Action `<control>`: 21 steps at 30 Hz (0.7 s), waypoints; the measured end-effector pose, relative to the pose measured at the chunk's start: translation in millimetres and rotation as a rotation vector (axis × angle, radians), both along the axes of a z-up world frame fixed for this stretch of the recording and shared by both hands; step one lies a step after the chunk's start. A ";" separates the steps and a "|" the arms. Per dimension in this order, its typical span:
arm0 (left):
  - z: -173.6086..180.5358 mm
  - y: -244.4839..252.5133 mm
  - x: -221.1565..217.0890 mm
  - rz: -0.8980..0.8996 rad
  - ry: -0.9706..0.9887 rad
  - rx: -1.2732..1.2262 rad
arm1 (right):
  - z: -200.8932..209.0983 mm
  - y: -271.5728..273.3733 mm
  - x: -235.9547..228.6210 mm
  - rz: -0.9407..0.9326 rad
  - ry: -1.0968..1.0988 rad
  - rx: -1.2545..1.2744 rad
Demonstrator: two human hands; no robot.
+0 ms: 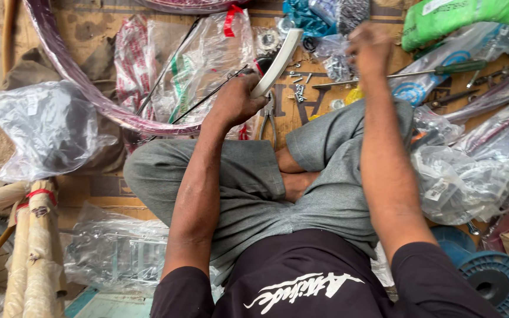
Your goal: The person sits on the floor and assembles a bicycle wheel by inserting spokes into the rim and tightening them with a spoke wrench. They also handle a red screwdriver and unwrap a bundle of wooden sticks from a plastic bag.
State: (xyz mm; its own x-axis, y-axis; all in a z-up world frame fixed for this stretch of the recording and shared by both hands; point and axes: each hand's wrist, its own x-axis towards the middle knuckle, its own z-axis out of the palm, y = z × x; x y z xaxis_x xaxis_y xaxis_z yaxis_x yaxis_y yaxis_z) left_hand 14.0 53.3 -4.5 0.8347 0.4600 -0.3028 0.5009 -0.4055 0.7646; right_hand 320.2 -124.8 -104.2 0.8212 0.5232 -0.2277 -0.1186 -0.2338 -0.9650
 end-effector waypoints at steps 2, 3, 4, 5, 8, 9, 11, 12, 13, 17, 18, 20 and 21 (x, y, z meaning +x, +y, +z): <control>-6.5 -2.6 4.8 -0.032 0.044 -0.023 | -12.0 -2.0 -16.8 0.290 -0.314 -0.306; -7.2 0.6 4.8 -0.034 0.044 -0.071 | -15.2 -3.6 -25.4 0.487 -0.578 -0.322; -5.9 4.1 2.4 -0.033 0.045 -0.116 | -17.0 0.2 -33.3 0.502 -0.503 -0.424; -3.0 5.7 -1.5 -0.003 0.041 -0.197 | -17.7 6.0 -44.2 0.516 -0.426 -0.525; 15.1 23.5 -10.4 0.093 -0.044 -0.377 | -2.3 17.1 -59.5 0.568 -0.302 -0.677; 23.5 33.4 -15.5 0.123 -0.108 -0.407 | 4.4 17.4 -62.7 0.588 -0.274 -0.706; 41.7 48.2 -29.7 0.166 -0.221 -0.425 | 15.9 17.1 -69.2 0.613 -0.353 -0.678; 53.0 59.6 -31.0 0.170 -0.282 -0.404 | 22.2 21.9 -69.2 0.622 -0.401 -0.658; 64.2 66.9 -32.6 0.174 -0.344 -0.382 | 26.7 27.0 -71.1 0.606 -0.311 -0.666; 97.1 76.5 -39.1 0.082 -0.578 -0.444 | 28.0 27.3 -76.5 0.628 -0.264 -0.674; 98.8 75.5 -40.7 0.083 -0.571 -0.469 | 25.1 24.9 -76.6 0.656 -0.332 -0.669; 90.1 72.4 -39.4 0.101 -0.493 -0.459 | 16.5 24.0 -72.8 0.630 -0.282 -0.671; 79.2 67.9 -34.7 0.117 -0.422 -0.423 | 11.4 22.7 -71.3 0.618 -0.254 -0.676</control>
State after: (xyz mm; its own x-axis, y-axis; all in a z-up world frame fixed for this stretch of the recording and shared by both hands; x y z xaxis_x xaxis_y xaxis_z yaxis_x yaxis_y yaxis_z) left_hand -20.7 121.3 74.7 0.8736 0.4681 -0.1332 0.1420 0.0167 0.9897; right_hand 248.8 -102.1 -92.8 0.5098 0.7046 -0.4936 0.4077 -0.7032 -0.5825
